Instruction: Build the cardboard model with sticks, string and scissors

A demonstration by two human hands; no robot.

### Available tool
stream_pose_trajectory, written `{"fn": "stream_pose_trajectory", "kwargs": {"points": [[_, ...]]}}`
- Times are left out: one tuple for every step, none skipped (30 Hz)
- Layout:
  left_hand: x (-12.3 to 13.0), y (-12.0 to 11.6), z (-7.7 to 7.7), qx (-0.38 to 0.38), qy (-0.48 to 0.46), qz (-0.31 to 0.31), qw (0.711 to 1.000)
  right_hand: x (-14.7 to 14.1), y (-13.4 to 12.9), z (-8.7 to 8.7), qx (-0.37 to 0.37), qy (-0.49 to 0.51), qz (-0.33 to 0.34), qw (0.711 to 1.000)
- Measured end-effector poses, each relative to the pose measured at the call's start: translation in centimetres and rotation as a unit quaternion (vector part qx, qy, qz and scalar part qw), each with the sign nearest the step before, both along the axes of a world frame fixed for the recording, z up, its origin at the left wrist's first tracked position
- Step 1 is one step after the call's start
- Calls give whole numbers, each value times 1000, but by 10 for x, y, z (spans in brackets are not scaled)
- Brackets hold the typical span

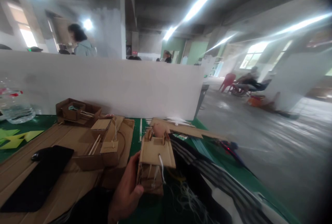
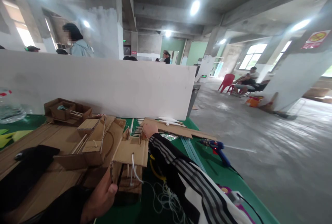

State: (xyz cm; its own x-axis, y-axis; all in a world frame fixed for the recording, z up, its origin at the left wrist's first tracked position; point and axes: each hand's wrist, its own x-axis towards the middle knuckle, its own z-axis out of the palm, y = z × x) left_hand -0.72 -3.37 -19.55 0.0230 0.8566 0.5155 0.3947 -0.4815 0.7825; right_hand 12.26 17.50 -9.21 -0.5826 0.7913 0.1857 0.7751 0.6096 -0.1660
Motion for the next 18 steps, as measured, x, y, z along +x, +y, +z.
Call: {"fn": "stream_pose_trajectory", "kwargs": {"points": [[0, 0, 0, 0, -4, 2, 1000, 0, 4, -1, 5, -20, -13, 1000], [0, 0, -1, 0, -7, 3, 1000, -1, 7, -2, 11, -40, -27, 999], [0, 0, -1, -2, -11, 4, 1000, -1, 11, -1, 19, -58, -39, 997], [0, 0, -1, -3, -14, 3, 1000, -1, 14, 0, 27, -72, -47, 996], [0, 0, -1, -4, -17, 1, 1000, -2, 18, 2, 36, -84, -54, 994], [0, 0, -1, -6, -18, 0, 1000, -2, 21, 5, 44, -94, -60, 993], [0, 0, 0, -7, -18, 0, 1000, -2, 23, 8, 53, -102, -65, 991], [0, 0, 0, -7, -16, 2, 1000, -3, 26, 13, 62, -108, -70, 990], [1, 0, 0, -8, -13, 5, 1000, -3, 27, 17, 71, -111, -75, 988], [1, 0, -1, -8, -10, 7, 1000, -3, 29, 23, 81, -113, -78, 987], [1, 0, -1, -7, -6, 9, 1000, -3, 30, 29, 92, -113, -79, 986], [1, 0, -1, -6, -3, 9, 1000, -3, 30, 35, 102, -111, -80, 985], [1, 0, -2, -6, -2, 9, 1000, -3, 30, 42, 113, -107, -79, 985], [1, 1, -2, -5, -2, 8, 1000, -2, 29, 50, 125, -102, -78, 984], [1, 1, -2, -3, -4, 7, 1000, -2, 28, 59, 136, -96, -76, 983], [1, 1, -1, -3, -6, 6, 1000, -2, 27, 68, 146, -88, -74, 983], [1, 1, -1, -3, -8, 5, 1000, -1, 26, 78, 157, -79, -71, 982], [1, 1, 1, -2, -10, 4, 1000, 0, 24, 89, 166, -69, -69, 981]]}}
